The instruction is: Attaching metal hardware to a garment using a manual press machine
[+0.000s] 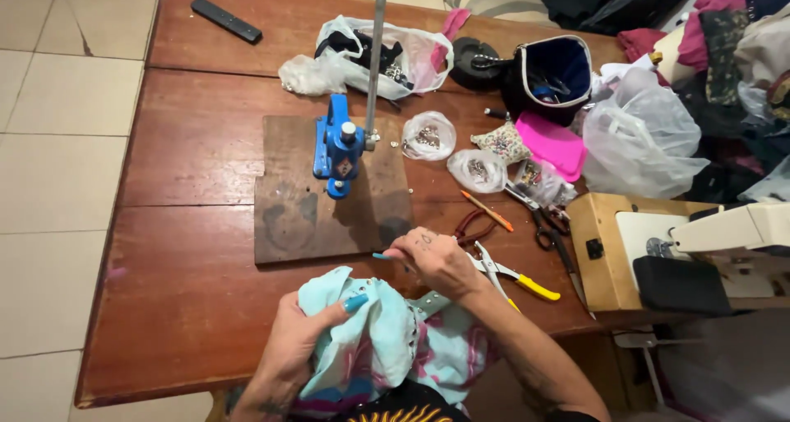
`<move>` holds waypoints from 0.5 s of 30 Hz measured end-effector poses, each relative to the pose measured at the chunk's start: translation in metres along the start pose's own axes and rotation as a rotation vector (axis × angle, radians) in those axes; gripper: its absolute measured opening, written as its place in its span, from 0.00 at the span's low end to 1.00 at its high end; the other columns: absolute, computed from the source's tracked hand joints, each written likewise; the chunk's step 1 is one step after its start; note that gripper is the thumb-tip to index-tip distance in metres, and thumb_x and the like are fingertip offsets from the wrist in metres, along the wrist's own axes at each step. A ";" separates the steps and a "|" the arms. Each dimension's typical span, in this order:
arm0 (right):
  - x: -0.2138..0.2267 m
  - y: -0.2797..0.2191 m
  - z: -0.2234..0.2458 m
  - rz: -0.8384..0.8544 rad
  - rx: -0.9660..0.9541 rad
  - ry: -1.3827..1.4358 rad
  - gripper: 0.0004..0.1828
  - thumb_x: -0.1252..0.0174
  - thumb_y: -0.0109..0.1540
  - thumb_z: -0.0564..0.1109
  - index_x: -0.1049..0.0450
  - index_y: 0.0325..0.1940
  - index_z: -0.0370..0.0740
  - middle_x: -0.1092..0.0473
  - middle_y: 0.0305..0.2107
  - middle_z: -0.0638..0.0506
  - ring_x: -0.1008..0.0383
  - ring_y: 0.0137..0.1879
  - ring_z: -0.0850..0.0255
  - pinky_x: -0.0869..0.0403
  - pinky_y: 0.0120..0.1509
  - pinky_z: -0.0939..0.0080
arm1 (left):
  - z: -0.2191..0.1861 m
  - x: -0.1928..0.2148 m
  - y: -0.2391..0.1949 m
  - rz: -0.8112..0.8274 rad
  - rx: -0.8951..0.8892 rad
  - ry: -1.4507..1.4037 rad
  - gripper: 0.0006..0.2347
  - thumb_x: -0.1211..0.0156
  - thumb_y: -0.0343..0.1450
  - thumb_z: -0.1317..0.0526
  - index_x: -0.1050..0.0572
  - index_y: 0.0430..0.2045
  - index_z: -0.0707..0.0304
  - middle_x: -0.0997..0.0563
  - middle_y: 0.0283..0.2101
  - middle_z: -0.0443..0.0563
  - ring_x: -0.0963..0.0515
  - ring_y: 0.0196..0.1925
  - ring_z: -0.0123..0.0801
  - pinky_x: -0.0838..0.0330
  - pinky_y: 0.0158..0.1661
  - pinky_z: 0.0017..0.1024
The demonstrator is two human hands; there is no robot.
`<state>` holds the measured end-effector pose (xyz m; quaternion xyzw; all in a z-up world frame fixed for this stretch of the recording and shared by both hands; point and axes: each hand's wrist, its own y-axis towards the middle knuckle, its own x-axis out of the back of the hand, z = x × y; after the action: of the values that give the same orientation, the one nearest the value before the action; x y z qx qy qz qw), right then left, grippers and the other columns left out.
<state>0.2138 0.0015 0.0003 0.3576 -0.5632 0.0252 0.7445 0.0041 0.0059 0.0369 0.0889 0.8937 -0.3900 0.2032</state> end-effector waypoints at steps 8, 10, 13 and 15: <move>0.032 0.017 0.018 -0.038 0.084 0.057 0.08 0.47 0.58 0.45 0.35 0.29 0.38 0.37 0.19 0.53 0.37 0.24 0.62 0.38 0.24 0.64 | 0.002 0.002 0.002 -0.002 -0.100 0.150 0.12 0.36 0.53 0.73 0.23 0.28 0.77 0.23 0.26 0.56 0.28 0.26 0.32 0.32 0.29 0.29; 0.040 0.022 0.028 -0.037 0.115 0.155 0.07 0.45 0.57 0.44 0.34 0.28 0.38 0.34 0.20 0.54 0.35 0.24 0.63 0.36 0.25 0.64 | 0.007 0.007 0.010 -0.013 -0.126 0.270 0.09 0.34 0.53 0.70 0.22 0.23 0.74 0.25 0.21 0.48 0.31 0.23 0.25 0.34 0.25 0.24; 0.045 0.027 0.041 -0.043 0.092 0.333 0.04 0.47 0.57 0.43 0.29 0.27 0.44 0.32 0.18 0.56 0.32 0.22 0.63 0.32 0.25 0.71 | 0.015 0.013 0.016 -0.056 -0.262 0.399 0.10 0.29 0.48 0.66 0.30 0.05 0.64 0.32 0.08 0.47 0.37 0.10 0.23 0.43 0.12 0.20; 0.049 0.034 0.046 -0.088 0.217 0.307 0.09 0.49 0.57 0.40 0.31 0.22 0.39 0.35 0.16 0.51 0.36 0.18 0.60 0.33 0.23 0.69 | 0.007 0.002 0.007 0.012 -0.315 0.470 0.11 0.31 0.49 0.64 0.31 0.03 0.62 0.33 0.06 0.44 0.39 0.10 0.21 0.46 0.13 0.18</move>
<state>0.1789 -0.0169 0.0647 0.4520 -0.4207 0.1075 0.7792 0.0063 0.0057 0.0272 0.1495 0.9653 -0.2140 0.0042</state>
